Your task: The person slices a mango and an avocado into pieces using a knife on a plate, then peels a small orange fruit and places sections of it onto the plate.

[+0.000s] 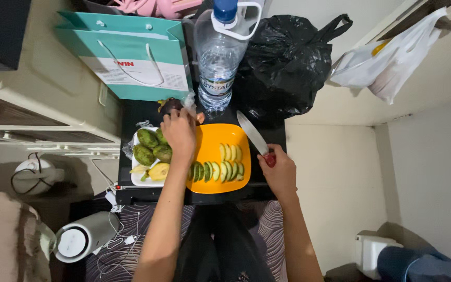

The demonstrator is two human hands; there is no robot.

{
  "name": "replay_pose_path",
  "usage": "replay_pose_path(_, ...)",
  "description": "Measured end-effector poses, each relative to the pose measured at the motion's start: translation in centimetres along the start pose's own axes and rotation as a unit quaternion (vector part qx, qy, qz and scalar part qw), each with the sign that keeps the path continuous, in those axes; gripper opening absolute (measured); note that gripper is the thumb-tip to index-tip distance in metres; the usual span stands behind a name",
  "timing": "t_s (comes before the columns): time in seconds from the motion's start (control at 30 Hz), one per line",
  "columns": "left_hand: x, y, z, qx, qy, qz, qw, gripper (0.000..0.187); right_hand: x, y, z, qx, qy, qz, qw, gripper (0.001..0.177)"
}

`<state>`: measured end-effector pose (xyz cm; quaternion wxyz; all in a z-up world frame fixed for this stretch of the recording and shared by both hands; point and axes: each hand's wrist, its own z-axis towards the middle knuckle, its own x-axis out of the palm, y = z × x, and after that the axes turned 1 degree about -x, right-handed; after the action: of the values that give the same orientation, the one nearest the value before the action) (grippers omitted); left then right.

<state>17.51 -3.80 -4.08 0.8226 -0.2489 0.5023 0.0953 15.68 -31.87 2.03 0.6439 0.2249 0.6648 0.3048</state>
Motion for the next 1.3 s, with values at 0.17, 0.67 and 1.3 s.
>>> replay_pose_path(0.17, -3.6, -0.5, -0.1, 0.023, -0.044, -0.078, 0.996, 0.022, 0.8, -1.2, 0.3, -0.065, -0.025, -0.028, 0.997, 0.039)
replay_pose_path(0.67, -3.3, -4.0, -8.9, -0.197, 0.091, -0.564, 0.797, 0.015, 3.9, -2.6, -1.4, -0.030, -0.068, -0.016, 0.997, 0.036)
replay_pose_path(1.3, -10.5, -6.2, -11.5, -0.250, 0.107, -0.526, 0.806, 0.020, -0.3, 2.1, -2.7, -0.048, -0.019, 0.171, 0.984, 0.033)
